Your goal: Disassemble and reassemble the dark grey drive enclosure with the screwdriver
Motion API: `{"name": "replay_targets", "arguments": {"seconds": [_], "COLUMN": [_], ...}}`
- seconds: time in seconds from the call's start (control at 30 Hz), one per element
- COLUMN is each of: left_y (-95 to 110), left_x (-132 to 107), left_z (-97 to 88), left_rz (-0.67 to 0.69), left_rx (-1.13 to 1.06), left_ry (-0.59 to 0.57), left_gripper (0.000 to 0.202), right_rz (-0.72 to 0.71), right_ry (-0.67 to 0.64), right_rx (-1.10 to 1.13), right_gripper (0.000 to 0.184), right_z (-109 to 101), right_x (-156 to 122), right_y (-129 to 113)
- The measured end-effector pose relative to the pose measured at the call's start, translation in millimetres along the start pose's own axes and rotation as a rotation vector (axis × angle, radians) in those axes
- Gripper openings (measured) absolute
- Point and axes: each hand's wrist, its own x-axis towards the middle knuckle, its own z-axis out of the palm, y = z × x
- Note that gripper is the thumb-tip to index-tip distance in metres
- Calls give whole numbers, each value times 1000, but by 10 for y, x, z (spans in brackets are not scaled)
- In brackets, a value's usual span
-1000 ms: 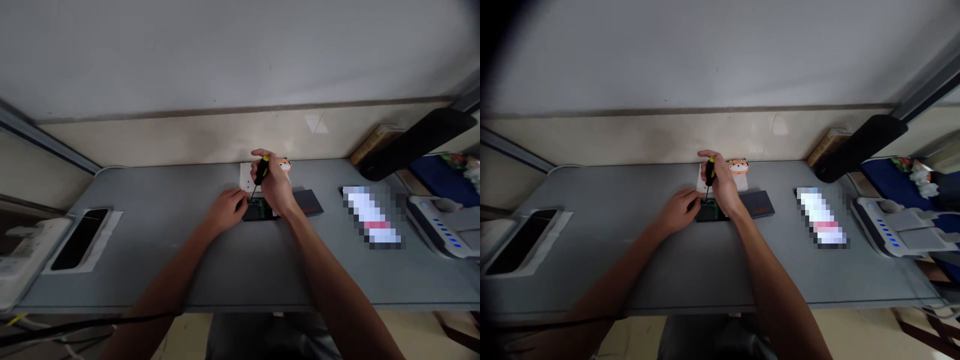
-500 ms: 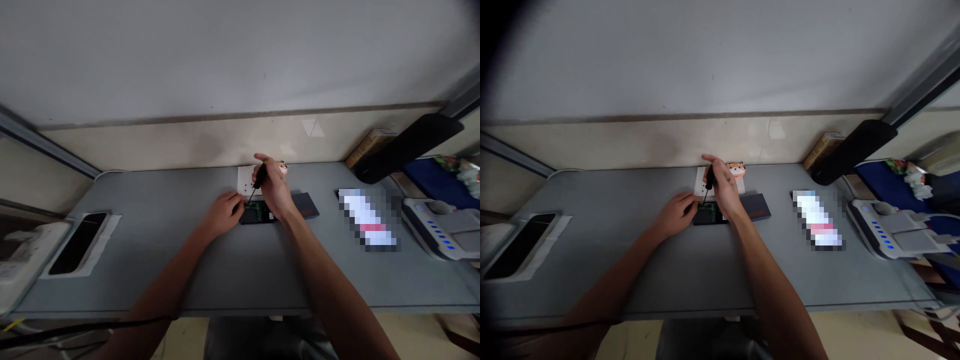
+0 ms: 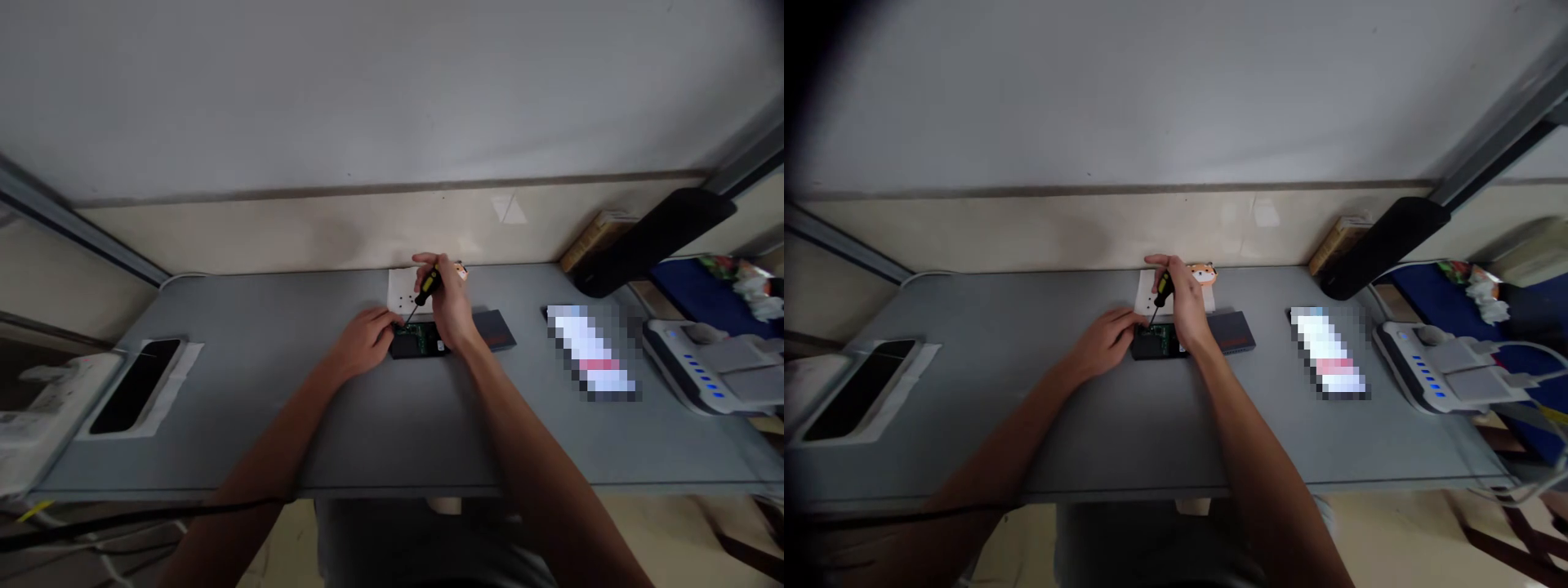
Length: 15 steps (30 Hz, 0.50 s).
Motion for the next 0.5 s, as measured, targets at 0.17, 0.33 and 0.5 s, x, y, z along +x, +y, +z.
{"name": "replay_targets", "arguments": {"seconds": [0.17,0.33,0.5], "left_y": [8,17,-32], "left_x": [9,13,22], "left_z": [-9,-25,-7], "left_rz": [6,13,5], "left_rx": [-3,10,44], "left_ry": [5,-7,-31], "left_gripper": [34,35,35], "right_rz": [71,21,44], "right_ry": [-19,17,-48], "right_rx": [101,47,159], "right_gripper": [54,61,58], "right_z": [5,80,119], "right_x": [-14,-43,-37], "right_y": [0,-18,-50]}}
